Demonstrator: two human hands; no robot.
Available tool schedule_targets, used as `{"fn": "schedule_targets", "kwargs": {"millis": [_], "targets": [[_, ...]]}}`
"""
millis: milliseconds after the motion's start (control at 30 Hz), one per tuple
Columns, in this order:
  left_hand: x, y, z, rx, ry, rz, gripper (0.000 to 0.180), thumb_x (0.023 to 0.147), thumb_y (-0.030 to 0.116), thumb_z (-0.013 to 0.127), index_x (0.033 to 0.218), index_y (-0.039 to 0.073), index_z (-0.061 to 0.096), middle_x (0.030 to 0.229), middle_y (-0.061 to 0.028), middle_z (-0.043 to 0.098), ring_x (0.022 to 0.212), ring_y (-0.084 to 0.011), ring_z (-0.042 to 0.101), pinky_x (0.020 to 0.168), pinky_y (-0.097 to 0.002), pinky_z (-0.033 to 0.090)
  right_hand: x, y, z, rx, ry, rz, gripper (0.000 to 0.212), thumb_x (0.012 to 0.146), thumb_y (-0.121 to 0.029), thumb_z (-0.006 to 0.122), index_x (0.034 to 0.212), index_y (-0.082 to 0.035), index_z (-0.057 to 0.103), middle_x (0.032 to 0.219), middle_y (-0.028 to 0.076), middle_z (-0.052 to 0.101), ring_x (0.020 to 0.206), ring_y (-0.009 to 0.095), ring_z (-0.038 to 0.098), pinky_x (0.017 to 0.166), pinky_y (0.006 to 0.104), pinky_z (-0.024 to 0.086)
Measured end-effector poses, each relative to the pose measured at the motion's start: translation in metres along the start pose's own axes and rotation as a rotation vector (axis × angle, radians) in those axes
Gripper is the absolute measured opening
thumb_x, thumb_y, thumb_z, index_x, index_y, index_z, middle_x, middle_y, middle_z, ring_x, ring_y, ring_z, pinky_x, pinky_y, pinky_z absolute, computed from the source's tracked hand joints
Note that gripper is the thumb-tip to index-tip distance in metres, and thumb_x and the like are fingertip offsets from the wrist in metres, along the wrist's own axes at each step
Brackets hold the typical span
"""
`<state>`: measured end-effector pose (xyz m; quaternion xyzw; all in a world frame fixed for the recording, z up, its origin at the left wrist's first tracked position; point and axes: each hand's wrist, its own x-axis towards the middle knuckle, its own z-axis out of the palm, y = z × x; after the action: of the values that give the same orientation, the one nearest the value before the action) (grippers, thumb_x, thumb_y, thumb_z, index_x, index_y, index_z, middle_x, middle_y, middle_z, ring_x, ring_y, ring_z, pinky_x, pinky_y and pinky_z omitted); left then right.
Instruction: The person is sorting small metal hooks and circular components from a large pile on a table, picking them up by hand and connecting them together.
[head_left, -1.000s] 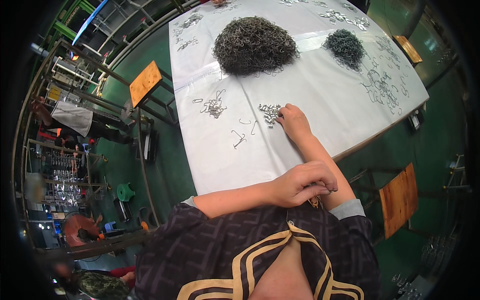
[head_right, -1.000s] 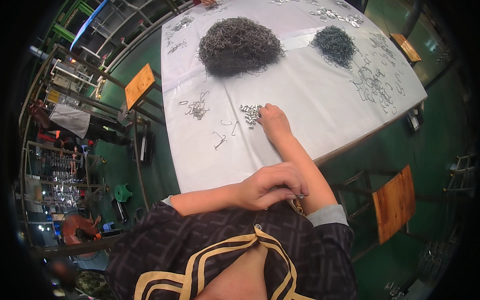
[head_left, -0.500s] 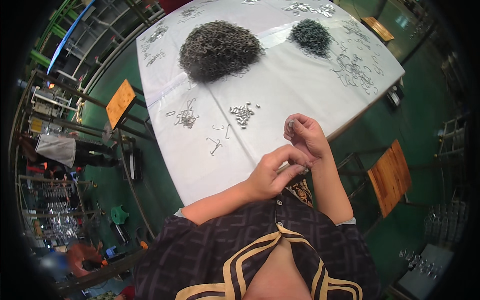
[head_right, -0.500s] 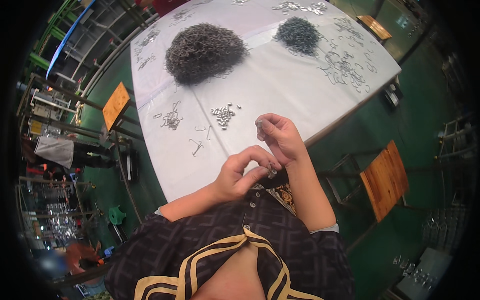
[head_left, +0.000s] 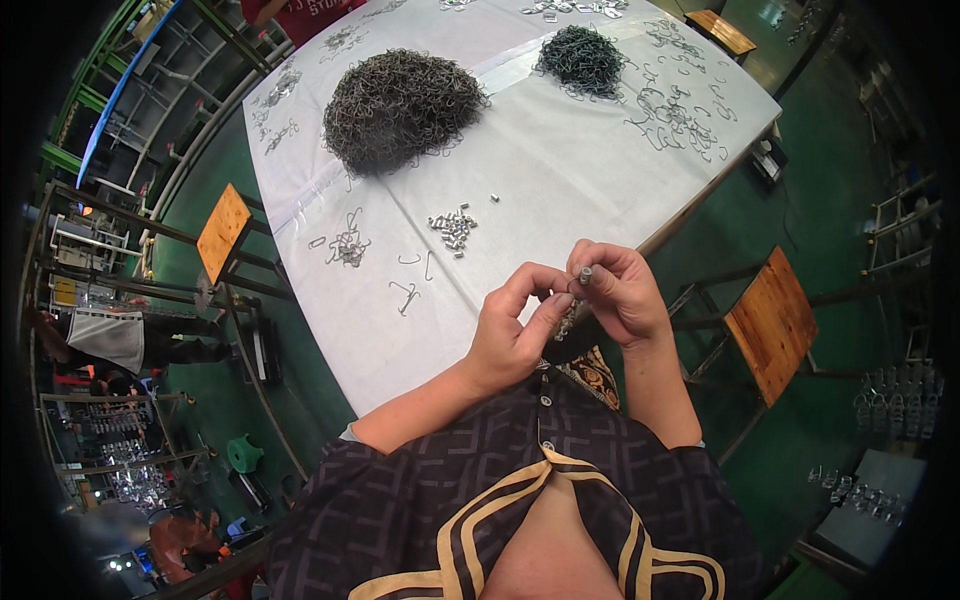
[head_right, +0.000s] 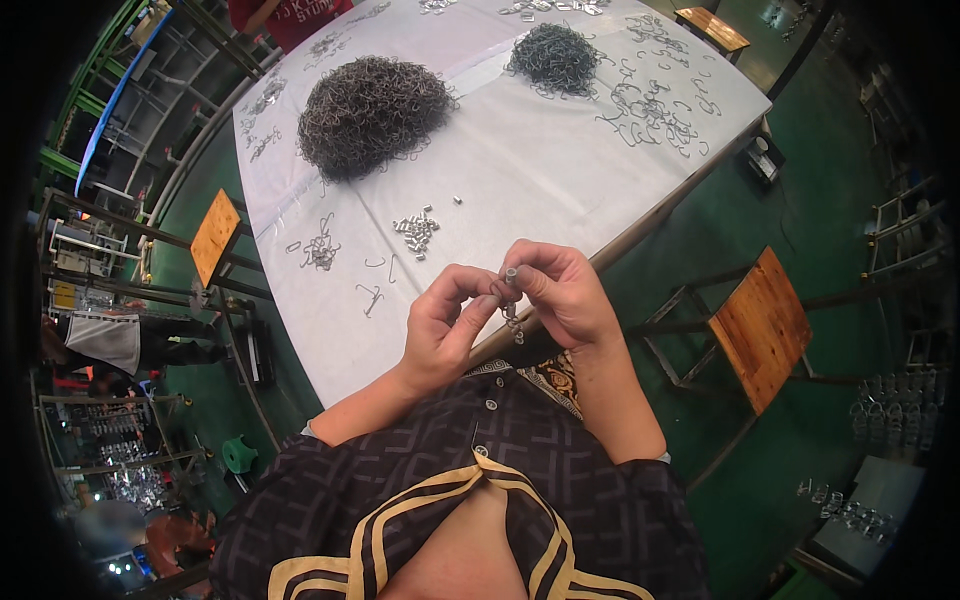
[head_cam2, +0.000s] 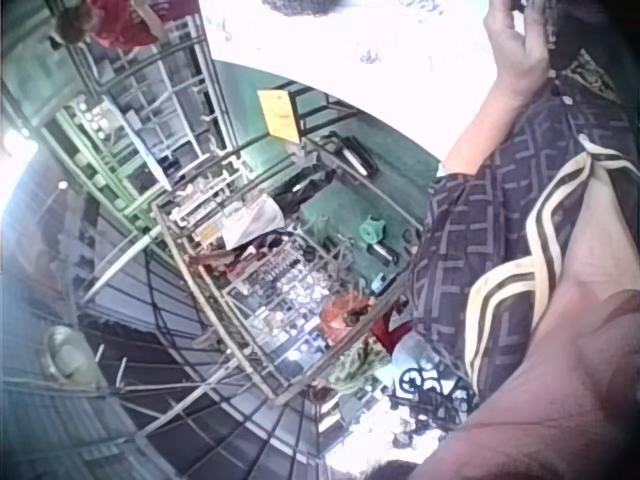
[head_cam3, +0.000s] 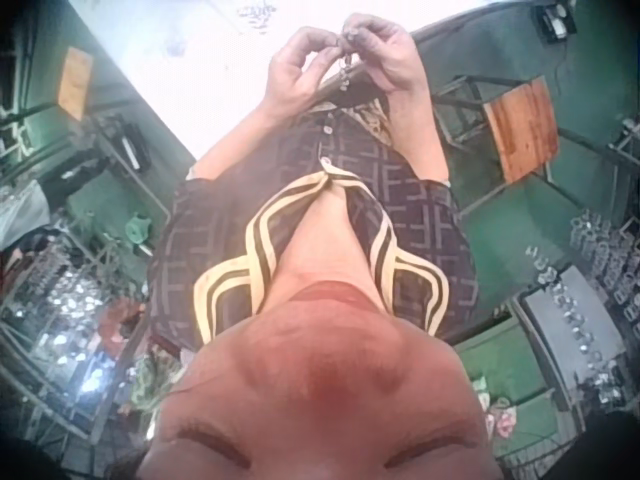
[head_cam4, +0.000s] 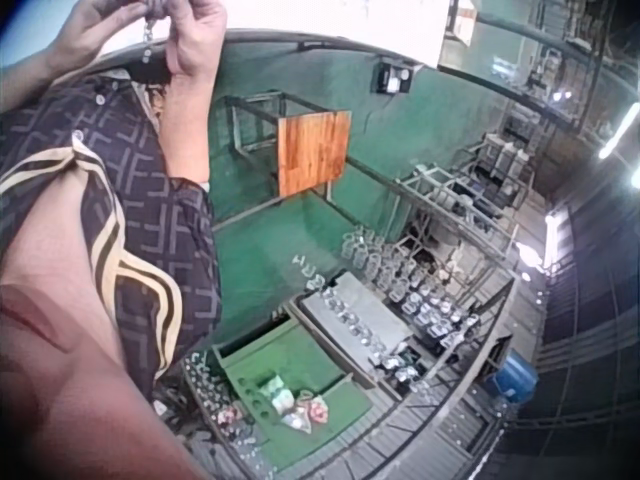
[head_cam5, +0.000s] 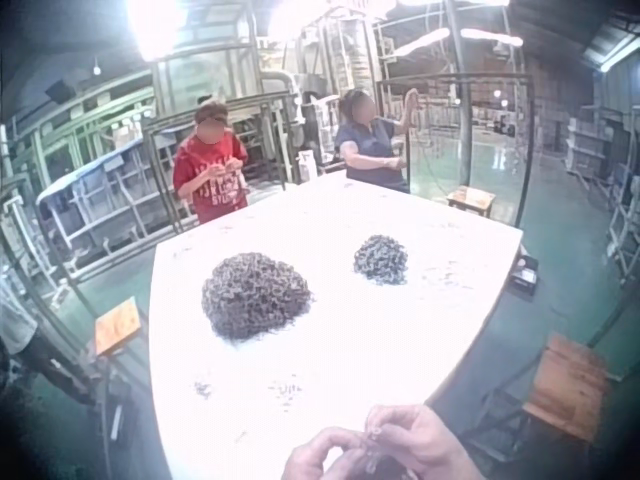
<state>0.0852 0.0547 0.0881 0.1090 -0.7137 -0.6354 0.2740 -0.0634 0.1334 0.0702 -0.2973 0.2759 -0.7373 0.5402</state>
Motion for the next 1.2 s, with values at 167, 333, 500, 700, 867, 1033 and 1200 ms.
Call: {"fn": "schedule_targets", "kwargs": {"millis": [167, 333, 500, 700, 867, 1033, 1200], "targets": [[0.003, -0.002, 0.008, -0.049, 0.122, 0.044, 0.009, 0.085, 0.005, 0.056, 0.09, -0.002, 0.054, 0.08, -0.0073, 0.061, 0.075, -0.0136, 0.055, 0.072, -0.026, 0.044, -0.001, -0.005, 0.004, -0.031, 0.019, -0.016, 0.014, 0.083, -0.012, 0.065, 0.085, 0.002, 0.063, 0.076, 0.004, 0.057, 0.072, 0.013, 0.051, 0.068, 0.026, 0.041], [0.001, -0.004, 0.008, -0.058, 0.117, -0.006, 0.009, 0.086, 0.006, 0.056, 0.091, -0.001, 0.054, 0.081, -0.007, 0.061, 0.076, -0.0125, 0.055, 0.072, -0.0251, 0.044, -0.001, -0.004, 0.002, -0.042, 0.02, -0.009, 0.014, 0.083, -0.012, 0.065, 0.086, 0.002, 0.063, 0.077, 0.004, 0.057, 0.072, 0.013, 0.052, 0.068, 0.0265, 0.041], [0.003, -0.009, 0.009, -0.115, 0.126, 0.009, 0.008, 0.089, 0.004, 0.052, 0.095, -0.002, 0.052, 0.088, -0.0079, 0.061, 0.083, -0.0125, 0.055, 0.078, -0.0261, 0.044, -0.001, -0.002, 0.002, -0.023, 0.046, -0.027, 0.013, 0.083, -0.011, 0.064, 0.087, 0.002, 0.063, 0.078, 0.004, 0.057, 0.074, 0.014, 0.053, 0.068, 0.0274, 0.043], [0.005, -0.009, 0.008, -0.116, 0.115, 0.002, 0.008, 0.09, 0.002, 0.05, 0.097, -0.002, 0.051, 0.093, -0.0087, 0.06, 0.088, -0.0134, 0.055, 0.081, -0.0275, 0.045, -0.002, 0.0, 0.003, 0.007, 0.084, -0.039, 0.012, 0.083, -0.009, 0.064, 0.087, 0.002, 0.063, 0.081, 0.004, 0.056, 0.076, 0.015, 0.054, 0.071, 0.0277, 0.043], [0.007, -0.013, 0.012, -0.098, 0.169, 0.028, 0.01, 0.087, 0.005, 0.055, 0.094, -0.002, 0.054, 0.084, -0.0063, 0.062, 0.08, -0.0121, 0.056, 0.074, -0.0253, 0.044, -0.003, -0.001, 0.003, 0.001, 0.116, -0.047, 0.01, 0.082, -0.007, 0.064, 0.087, 0.002, 0.064, 0.082, 0.004, 0.056, 0.077, 0.014, 0.054, 0.071, 0.0272, 0.043], [0.012, -0.003, 0.0, 0.075, -0.026, -0.008, 0.009, 0.086, 0.002, 0.055, 0.093, -0.003, 0.055, 0.088, -0.0084, 0.061, 0.085, -0.0139, 0.056, 0.079, -0.0276, 0.044, -0.006, -0.004, 0.001, -0.082, 0.119, -0.077, 0.009, 0.082, -0.005, 0.064, 0.087, 0.002, 0.064, 0.084, 0.005, 0.056, 0.079, 0.015, 0.054, 0.073, 0.0277, 0.042], [0.077, -0.033, -0.041, 0.119, -0.094, 0.003, 0.013, 0.087, 0.006, 0.055, 0.095, -0.003, 0.06, 0.092, -0.0101, 0.064, 0.087, -0.014, 0.06, 0.081, -0.0281, 0.045, -0.012, -0.015, -0.005, -0.198, 0.205, -0.176, 0.006, 0.082, -0.002, 0.063, 0.086, 0.002, 0.064, 0.092, 0.008, 0.061, 0.089, 0.019, 0.057, 0.082, 0.0298, 0.042]]}}
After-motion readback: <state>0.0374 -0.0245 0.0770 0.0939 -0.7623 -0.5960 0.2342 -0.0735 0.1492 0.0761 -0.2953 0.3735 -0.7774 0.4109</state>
